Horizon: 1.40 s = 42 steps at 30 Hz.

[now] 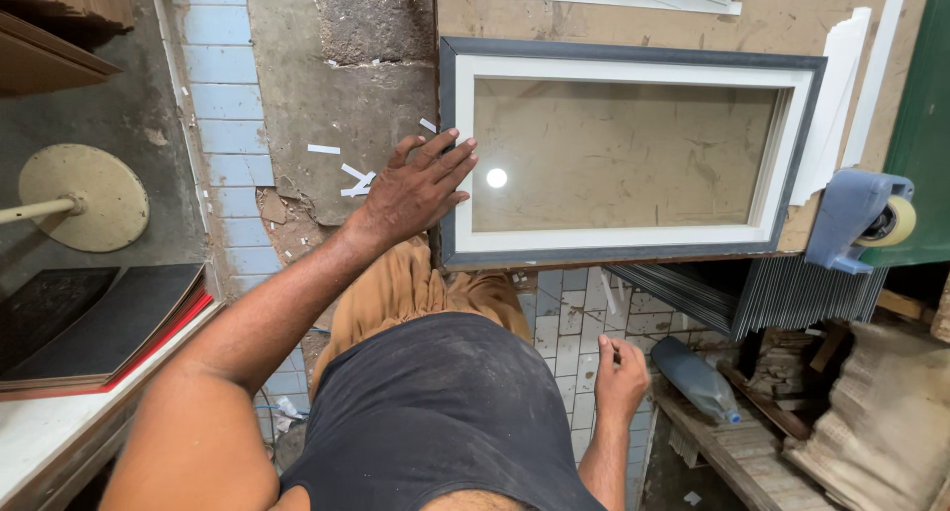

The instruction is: The person assembles a picture frame by placing white strips along the inner edges of a black frame and securing them with clear tape. They repeatedly adjust the frame's position on the workbench and press the tape to ensure adhesion.

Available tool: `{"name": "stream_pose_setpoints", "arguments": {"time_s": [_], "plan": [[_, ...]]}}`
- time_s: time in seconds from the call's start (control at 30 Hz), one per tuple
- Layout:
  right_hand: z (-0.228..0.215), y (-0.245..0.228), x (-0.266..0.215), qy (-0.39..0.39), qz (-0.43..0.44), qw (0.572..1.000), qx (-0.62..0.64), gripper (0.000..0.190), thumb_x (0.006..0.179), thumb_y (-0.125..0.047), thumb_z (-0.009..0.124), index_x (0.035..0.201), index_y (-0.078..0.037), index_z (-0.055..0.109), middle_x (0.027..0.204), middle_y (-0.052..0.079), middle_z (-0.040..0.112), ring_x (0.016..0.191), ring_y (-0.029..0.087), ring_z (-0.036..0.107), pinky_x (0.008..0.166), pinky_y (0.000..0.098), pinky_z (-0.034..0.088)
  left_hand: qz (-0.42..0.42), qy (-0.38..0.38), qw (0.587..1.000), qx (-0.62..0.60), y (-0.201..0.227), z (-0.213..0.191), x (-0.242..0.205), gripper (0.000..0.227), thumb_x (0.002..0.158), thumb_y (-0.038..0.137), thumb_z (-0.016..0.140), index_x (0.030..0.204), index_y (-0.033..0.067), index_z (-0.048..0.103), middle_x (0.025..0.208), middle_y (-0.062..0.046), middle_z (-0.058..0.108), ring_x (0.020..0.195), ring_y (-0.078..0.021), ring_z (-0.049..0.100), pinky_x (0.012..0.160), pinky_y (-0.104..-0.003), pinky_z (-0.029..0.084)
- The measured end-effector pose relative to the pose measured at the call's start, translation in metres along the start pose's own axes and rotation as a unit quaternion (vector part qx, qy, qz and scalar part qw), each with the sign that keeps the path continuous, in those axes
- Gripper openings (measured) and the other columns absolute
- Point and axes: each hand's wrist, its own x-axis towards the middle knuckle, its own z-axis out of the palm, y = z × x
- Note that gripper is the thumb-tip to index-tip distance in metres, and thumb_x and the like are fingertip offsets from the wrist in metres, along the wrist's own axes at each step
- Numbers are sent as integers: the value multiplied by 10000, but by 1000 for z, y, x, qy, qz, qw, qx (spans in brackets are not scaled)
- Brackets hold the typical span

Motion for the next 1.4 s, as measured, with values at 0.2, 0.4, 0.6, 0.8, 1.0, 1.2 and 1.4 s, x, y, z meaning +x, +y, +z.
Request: {"name": "stream_pose_setpoints", "arguments": {"time_s": [0.2, 0.4, 0.6, 0.8, 1.0, 1.2, 1.4], "plan": [[-7, -67, 6, 15, -66, 997, 45, 234, 981, -252, 713, 1037, -30, 765, 1148, 117, 728, 1043, 257, 697, 829, 375, 571, 3, 1, 1000, -3, -5, -2, 0, 532, 1028, 528, 621, 1441, 193, 605, 1568, 5, 491, 1511, -187, 314, 1251, -448, 126], [-1, -127, 11, 5, -125, 983, 133, 190, 1044, -200, 638, 1055, -58, 763, 1215, 139, 710, 1140, 265, 680, 933, 400, 591, 5, -31, 999, -20, -5, -5, -2, 676, 983, 619, 604, 1484, 167, 568, 1598, -13, 462, 1513, -210, 298, 1232, -465, 138], [11, -177, 12, -46, -157, 956, 244, 147, 1029, -121, 630, 1051, -31, 745, 1163, 123, 719, 956, 171, 699, 766, 299, 610, -3, -66, 997, -30, 0, -3, -4, 817, 943, 722, 575, 1528, 154, 512, 1629, -37, 405, 1539, -230, 234, 1239, -489, 100], [38, -202, 21, -139, -127, 925, 330, 136, 1009, -40, 668, 1088, 12, 766, 907, 94, 708, 705, 112, 659, 614, 244, 560, -18, -100, 994, -38, 1, -4, -4, 928, 885, 766, 579, 1563, 147, 448, 1657, -46, 339, 1556, -238, 155, 1247, -511, 49], [66, -209, 22, -241, -23, 873, 423, 504, 987, -61, 654, 1447, 2, 459, 835, 88, 695, 694, 104, 676, 621, 247, 596, -22, -112, 992, -45, 4, -6, -6, 964, 874, 783, 573, 1567, 130, 424, 1660, -65, 325, 1564, -258, 125, 1241, -535, 39], [86, -218, 22, -282, 48, 860, 422, 399, 1003, -98, 648, 1312, 6, 418, 797, 96, 710, 669, 132, 710, 568, 260, 591, -27, -137, 988, -63, 5, -4, -5, 977, 864, 772, 574, 1572, 120, 405, 1661, -67, 306, 1561, -268, 115, 1229, -553, 48], [81, -236, 31, -280, 84, 887, 358, 344, 955, -97, 692, 1178, -16, 443, 744, 103, 709, 599, 135, 697, 499, 278, 571, -33, -152, 984, -89, 5, -1, -3, 975, 860, 763, 585, 1559, 110, 399, 1648, -82, 300, 1548, -277, 133, 1224, -574, 75]]}}
